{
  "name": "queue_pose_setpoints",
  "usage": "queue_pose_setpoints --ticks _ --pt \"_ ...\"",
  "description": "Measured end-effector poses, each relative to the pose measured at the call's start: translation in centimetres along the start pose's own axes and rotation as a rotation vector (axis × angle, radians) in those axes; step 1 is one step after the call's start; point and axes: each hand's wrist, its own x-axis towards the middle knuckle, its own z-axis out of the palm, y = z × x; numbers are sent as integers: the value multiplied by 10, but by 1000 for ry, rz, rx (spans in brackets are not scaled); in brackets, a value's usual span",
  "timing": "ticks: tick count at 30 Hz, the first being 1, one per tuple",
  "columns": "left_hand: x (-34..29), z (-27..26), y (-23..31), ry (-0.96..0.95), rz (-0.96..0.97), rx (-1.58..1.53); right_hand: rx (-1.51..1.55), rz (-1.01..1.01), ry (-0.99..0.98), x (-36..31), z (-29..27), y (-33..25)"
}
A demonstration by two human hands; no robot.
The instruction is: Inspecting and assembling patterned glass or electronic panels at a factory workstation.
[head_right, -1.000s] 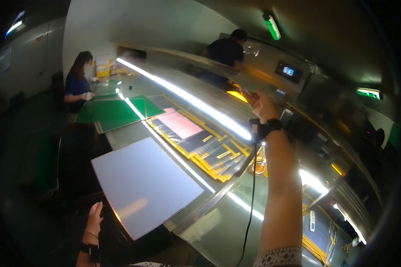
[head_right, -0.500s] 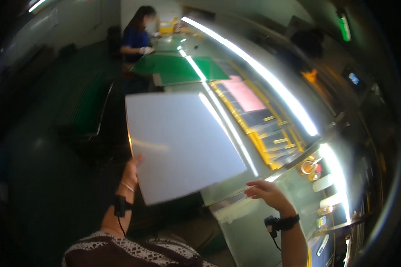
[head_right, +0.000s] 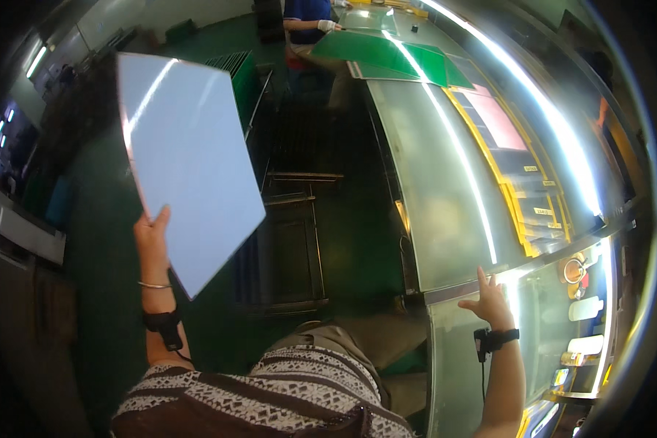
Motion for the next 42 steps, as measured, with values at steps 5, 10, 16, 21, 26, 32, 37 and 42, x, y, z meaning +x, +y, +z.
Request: queue_pose_setpoints --ticks 5,10,16,21,26,32,37,42 --pt "-30 21 -102 23 -52 311 -12 30 -37 1 27 -1" --pt "-70 65 -179 -65 -158 493 -20 18 -39 5 32 9" --pt "-106 100 -215 -85 -158 513 76 28 -65 3 26 -4" --pt "-120 119 -227 -106 -255 444 123 30 -72 -1 21 -12" --pt "-128 128 -230 -169 -257 538 151 37 -71 -2 21 -13" --pt "-129 138 -220 -193 -310 533 136 -2 13 -1 28 -4" --pt "-126 148 -219 -209 -266 569 102 -23 45 -2 33 2" --pt "-118 159 -223 -234 -288 628 145 21 -13 -2 26 -8"
